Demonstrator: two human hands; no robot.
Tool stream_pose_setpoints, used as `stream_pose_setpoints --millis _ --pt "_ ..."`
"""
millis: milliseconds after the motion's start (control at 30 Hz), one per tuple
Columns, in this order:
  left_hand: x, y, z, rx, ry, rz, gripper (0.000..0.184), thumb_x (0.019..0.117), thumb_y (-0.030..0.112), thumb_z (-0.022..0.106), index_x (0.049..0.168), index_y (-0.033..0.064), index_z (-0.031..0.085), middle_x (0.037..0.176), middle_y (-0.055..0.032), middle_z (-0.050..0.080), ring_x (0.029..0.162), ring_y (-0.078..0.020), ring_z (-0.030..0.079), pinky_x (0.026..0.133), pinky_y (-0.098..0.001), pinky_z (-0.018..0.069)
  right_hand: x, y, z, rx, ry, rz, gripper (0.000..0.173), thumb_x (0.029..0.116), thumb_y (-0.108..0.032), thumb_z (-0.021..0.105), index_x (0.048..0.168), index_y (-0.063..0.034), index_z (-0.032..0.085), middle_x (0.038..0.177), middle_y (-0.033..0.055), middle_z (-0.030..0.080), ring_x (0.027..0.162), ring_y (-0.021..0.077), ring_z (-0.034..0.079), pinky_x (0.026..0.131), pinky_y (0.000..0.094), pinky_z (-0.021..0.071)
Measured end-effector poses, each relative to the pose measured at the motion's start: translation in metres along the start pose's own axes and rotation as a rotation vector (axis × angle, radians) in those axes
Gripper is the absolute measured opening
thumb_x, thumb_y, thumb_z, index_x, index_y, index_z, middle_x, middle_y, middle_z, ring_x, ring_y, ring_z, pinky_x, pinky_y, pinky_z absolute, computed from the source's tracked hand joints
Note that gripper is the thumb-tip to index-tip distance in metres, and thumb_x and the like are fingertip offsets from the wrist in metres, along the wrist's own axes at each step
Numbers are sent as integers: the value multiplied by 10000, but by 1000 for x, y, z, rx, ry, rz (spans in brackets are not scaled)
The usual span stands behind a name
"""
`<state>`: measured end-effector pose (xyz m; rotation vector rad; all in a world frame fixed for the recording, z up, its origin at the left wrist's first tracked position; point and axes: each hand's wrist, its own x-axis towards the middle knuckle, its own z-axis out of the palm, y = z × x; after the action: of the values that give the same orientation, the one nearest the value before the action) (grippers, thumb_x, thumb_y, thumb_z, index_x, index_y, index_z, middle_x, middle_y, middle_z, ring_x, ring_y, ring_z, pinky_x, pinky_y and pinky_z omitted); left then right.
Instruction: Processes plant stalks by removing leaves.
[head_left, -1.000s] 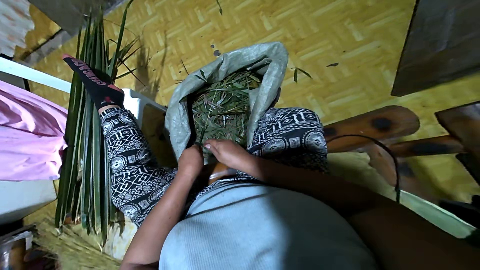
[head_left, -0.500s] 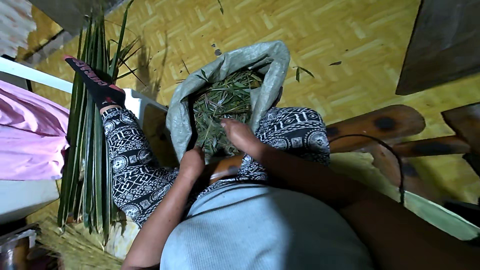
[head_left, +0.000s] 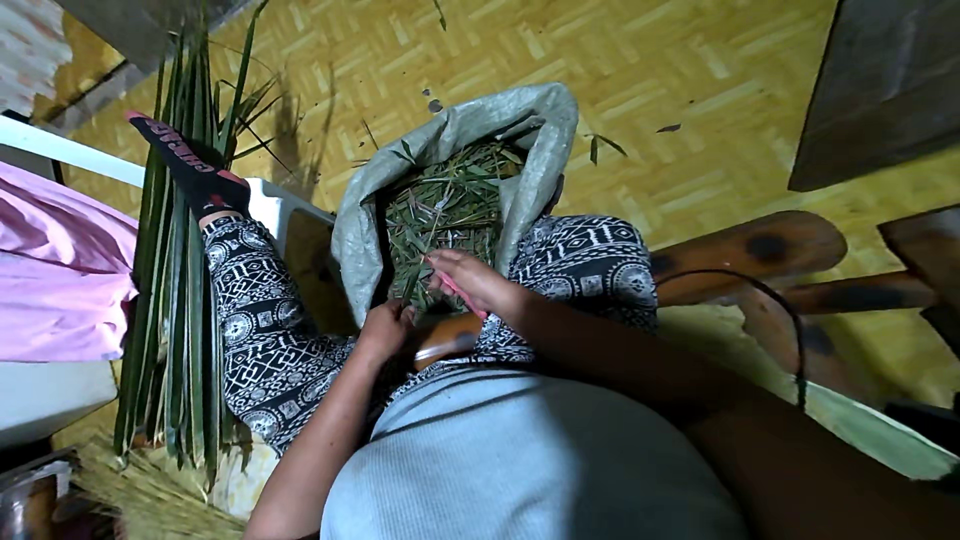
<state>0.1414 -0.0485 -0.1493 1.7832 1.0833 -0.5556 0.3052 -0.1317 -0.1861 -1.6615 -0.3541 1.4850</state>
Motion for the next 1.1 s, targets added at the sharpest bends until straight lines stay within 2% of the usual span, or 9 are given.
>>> stream_pose_setpoints --millis 67,133,200,300,433,533,700,867,1100 --pt "0 1 0 68 18 -20 387 1131 268 416 1197 -39 642 1039 -178 712 974 -266 690 942 -453 528 -1 -5 -2 -246 -14 -84 415 1141 -278 368 1432 -48 552 884 106 630 702 169 530 691 355 465" --pt "1 3 0 111 56 -30 412 1134 273 403 1176 -54 651 1046 -211 710 1010 -320 696 964 -498 527 -12 -7 2 -478 -48 -166 415 1142 -268 362 1415 -45 581 1012 171 693 885 286 652 864 494 518" --pt "1 8 -2 137 78 -40 415 1136 271 392 1172 -58 643 1047 -234 699 1017 -354 691 959 -529 524 -26 -6 9 -636 -86 -249 393 1135 -260 388 1397 -62 606 1090 189 717 997 342 701 942 562 531" --pt "1 15 -2 188 107 -52 385 1126 248 414 1206 -48 646 1094 -248 702 1068 -383 691 982 -564 520 -39 -7 17 -760 -136 -267 386 1131 -259 401 1399 -68 603 1136 197 708 1033 357 693 955 559 527" --pt "1 22 5 279 134 -66 354 1115 239 432 1212 -23 650 1101 -239 706 1069 -388 696 965 -577 530 -36 -6 17 -870 -98 -268 406 1134 -289 384 1392 -65 602 1257 217 678 1173 400 659 1007 603 499" --pt "-1 26 6 304 135 -62 384 1128 260 401 1210 -25 646 1117 -246 700 1094 -400 687 970 -585 523 -28 -3 17 -953 -47 -268 414 1135 -298 367 1390 -68 598 1273 220 660 1170 408 656 983 610 508" --pt "1 23 3 280 148 -73 398 1127 279 399 1222 -20 643 1113 -249 702 1085 -406 689 957 -598 528 -19 6 20 -1092 43 -387 422 1131 -312 377 1410 -74 587 1288 207 661 1199 389 644 1038 579 473" --pt "-1 25 -1 269 155 -59 399 1129 279 396 1206 -20 649 1099 -244 706 1071 -399 694 958 -589 528 -16 11 19 -1124 114 -495 392 1113 -300 446 1394 -80 609 1182 213 679 1072 403 675 939 579 512" --pt "-4 21 -2 233 121 -27 400 1130 279 404 1208 -32 642 1082 -247 698 1059 -386 691 963 -565 526 8 -4 -11 -1012 194 -273 418 1135 -285 353 1408 -56 571 1304 265 632 1187 468 632 980 655 488"
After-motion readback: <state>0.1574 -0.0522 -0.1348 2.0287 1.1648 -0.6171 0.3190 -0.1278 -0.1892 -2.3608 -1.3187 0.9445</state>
